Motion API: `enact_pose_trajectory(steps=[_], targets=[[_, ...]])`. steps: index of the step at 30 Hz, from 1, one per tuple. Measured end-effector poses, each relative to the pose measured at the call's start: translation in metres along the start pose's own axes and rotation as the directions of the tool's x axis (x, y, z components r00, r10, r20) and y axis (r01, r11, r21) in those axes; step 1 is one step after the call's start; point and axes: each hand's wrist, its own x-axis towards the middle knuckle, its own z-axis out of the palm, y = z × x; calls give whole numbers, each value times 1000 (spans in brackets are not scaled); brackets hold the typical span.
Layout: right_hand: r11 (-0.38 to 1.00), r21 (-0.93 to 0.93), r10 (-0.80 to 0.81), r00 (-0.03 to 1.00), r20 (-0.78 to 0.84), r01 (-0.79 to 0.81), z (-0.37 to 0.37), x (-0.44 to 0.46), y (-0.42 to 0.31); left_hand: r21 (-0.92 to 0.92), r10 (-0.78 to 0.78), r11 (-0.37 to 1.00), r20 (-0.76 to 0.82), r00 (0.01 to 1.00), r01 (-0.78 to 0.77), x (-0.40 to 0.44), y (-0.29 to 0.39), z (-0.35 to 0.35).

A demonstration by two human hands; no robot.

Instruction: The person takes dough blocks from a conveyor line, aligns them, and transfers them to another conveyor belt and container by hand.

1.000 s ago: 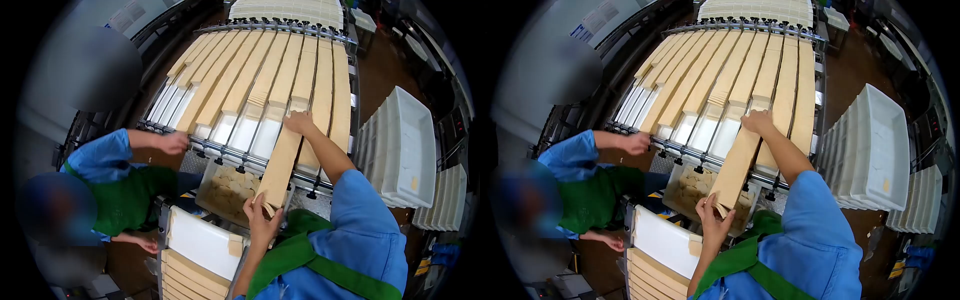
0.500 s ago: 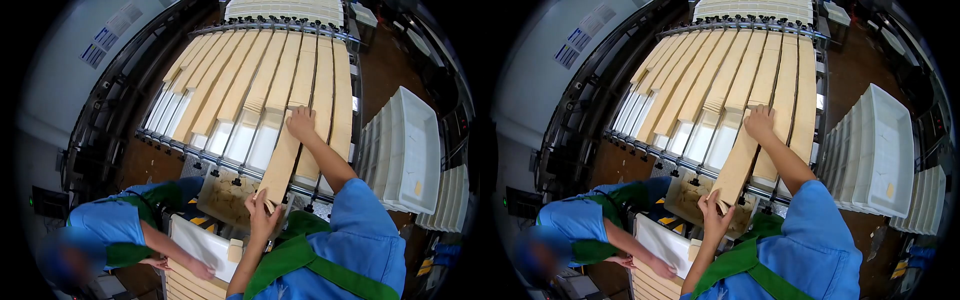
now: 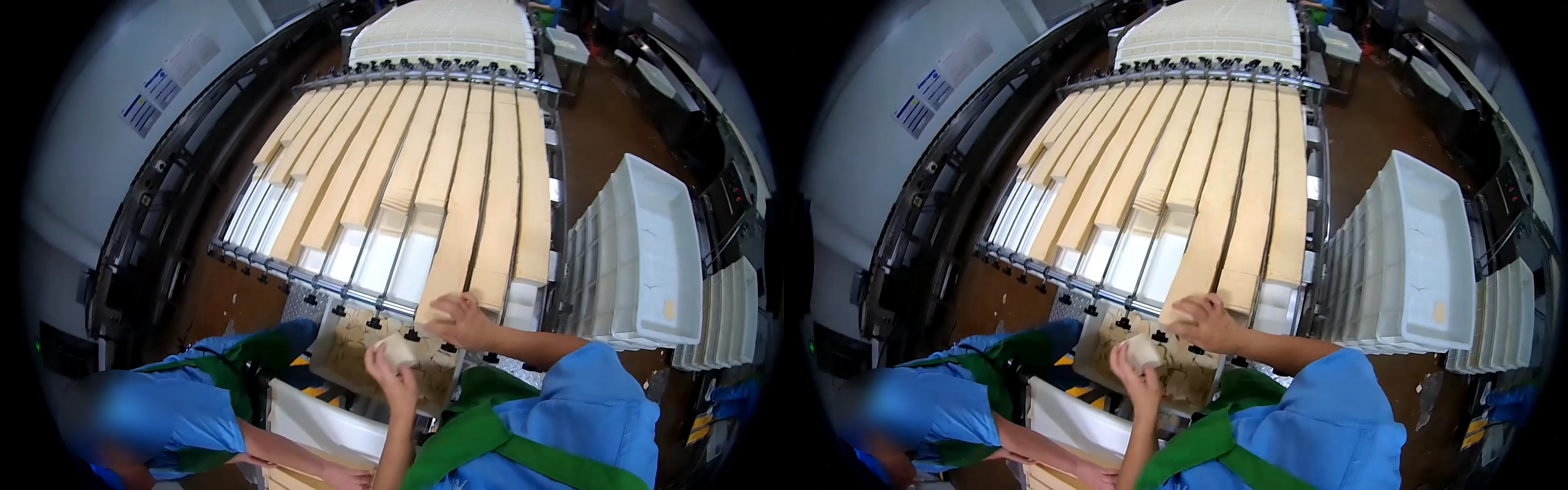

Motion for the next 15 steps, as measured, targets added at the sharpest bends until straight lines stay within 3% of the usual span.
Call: enact_pose_trajectory(steps=[2, 7, 9, 11, 15], targets=[[989, -94, -110, 994, 22, 112, 4, -4, 2, 76, -49, 996, -87, 995, 56, -13, -13, -13], [998, -52, -35, 995, -89, 31, 7, -2, -3, 382, -175, 907, -43, 984, 178, -77, -64, -49], [999, -29, -17, 995, -100, 14, 9, -1, -5, 312, -85, 945, -74, 994, 104, -103, -87, -52], [999, -36, -9, 995, -100, 6, 14, -4, -6, 536, 26, 841, 100, 995, -76, -128, -109, -53], [999, -36, 19, 996, -82, -22, 19, -7, -5, 654, 140, 743, 56, 989, -143, -155, -119, -49]])
